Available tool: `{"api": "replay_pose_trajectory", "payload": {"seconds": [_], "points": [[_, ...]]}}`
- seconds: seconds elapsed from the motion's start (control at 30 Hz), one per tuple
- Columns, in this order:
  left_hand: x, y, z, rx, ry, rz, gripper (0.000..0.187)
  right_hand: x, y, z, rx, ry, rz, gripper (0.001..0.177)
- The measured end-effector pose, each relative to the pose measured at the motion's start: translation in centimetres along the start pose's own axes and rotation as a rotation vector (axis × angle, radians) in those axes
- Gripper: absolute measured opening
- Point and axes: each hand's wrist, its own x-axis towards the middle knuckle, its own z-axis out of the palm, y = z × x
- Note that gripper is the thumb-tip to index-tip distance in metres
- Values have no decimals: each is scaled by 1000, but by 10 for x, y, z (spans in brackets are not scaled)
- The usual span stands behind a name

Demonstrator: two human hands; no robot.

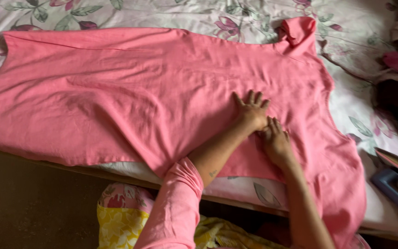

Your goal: The person irons a pink dress laid out on a bed. They smooth the fabric with their hands, use a blue iron to press the main body and sleeves, and then fold the garment. The person also adjusts the dress to align an embroidered band before continuing to iron.

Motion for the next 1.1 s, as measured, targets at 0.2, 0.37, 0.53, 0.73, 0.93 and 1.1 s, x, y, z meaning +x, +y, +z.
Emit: {"api": "replay_pose_trajectory", "payload": {"seconds": [0.2, 0.37, 0.53, 0.73, 0.93, 1.1], "points": [[-64, -16, -28, -54, -37, -8, 89, -43, -7, 13, -316, 73, -149, 73], [-109, -33, -8, -67, 1, 6, 87, -61, -11, 7, -286, 106, -271, 64], [-173, -59, 33, -31, 90, 114, 76, -104, -28, -9, -173, 122, -409, 61], [-263, -119, 74, 40, 549, 245, 60, -149, -60, -20, -96, 111, -626, 67], [-338, -174, 109, 197, 1007, -120, 38, -163, -77, -22, 23, 164, -730, 53], [-351, -216, 116, 224, 987, -227, 37, -160, -80, -10, 79, 258, -724, 43]]}}
